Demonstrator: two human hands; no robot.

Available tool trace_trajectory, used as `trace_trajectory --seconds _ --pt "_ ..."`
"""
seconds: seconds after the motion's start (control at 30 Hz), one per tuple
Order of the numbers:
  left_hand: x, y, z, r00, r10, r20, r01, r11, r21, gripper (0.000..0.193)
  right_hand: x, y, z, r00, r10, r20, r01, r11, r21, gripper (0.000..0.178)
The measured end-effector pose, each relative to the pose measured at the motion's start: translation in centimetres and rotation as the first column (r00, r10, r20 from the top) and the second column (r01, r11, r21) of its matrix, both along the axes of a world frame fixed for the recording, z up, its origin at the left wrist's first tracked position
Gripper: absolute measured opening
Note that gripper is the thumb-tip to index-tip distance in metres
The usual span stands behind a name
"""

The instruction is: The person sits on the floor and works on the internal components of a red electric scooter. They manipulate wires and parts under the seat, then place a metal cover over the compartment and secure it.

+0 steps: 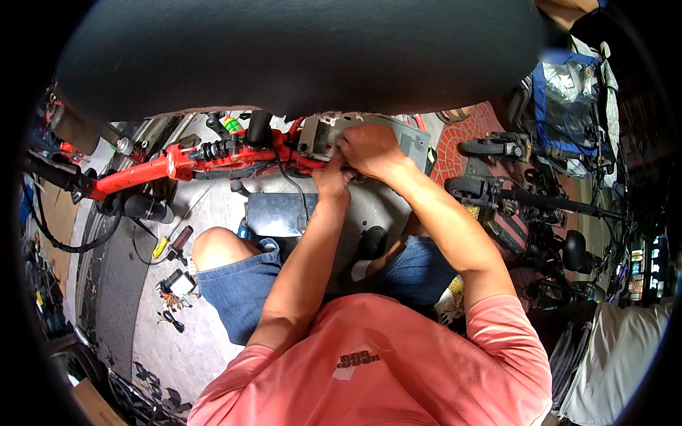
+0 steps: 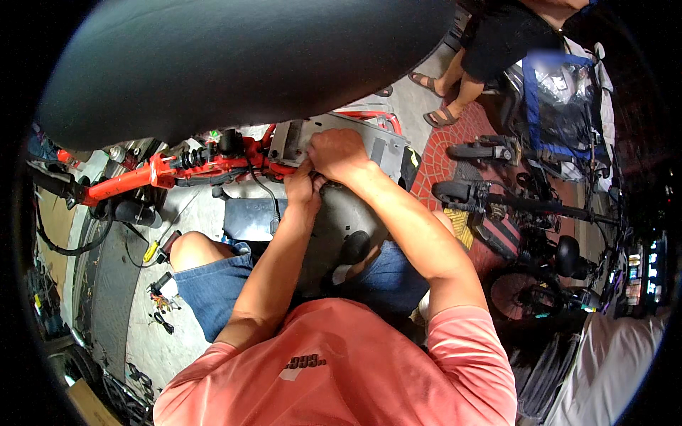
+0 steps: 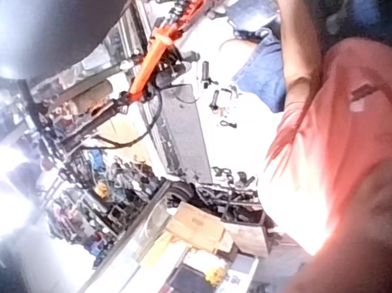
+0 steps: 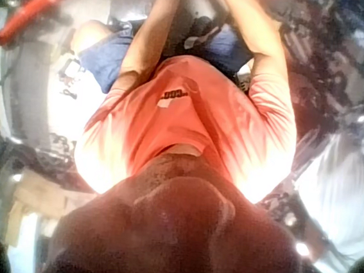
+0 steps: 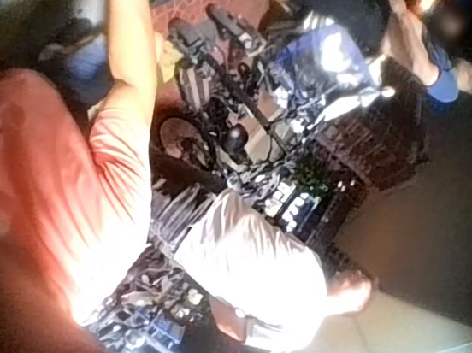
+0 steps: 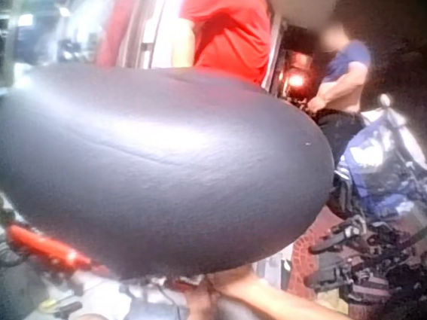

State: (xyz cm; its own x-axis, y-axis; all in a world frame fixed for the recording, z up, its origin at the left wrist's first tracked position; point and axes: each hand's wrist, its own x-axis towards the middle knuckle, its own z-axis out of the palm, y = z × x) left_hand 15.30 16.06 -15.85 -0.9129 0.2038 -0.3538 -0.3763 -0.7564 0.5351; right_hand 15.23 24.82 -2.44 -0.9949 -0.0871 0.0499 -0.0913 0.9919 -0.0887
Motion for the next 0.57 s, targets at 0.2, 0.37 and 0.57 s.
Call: trace_trajectory --seconds 0.2,0.37,0.57 --pt "0.1 -0.4 0.4 0.999 -0.028 0.019 0.027 0.999 0.044 0.034 0.4 -0.3 0.6 0.996 0.009 -0.086 -0.011 1.000 -0.015 0.033" --pt "0.2 -0.6 0.8 0.997 -0.066 0.027 0.065 0.998 0.019 0.035 -0.3 -0.2 0.7 0.996 -0.048 0.071 0.048 0.999 -0.005 0.033" --pt "-0.4 -0.6 -1.1 0.998 -0.064 0.002 0.064 0.998 0.011 0.039 0.2 -0.4 0.9 0.999 -0.041 -0.035 0.040 0.998 -0.039 0.035"
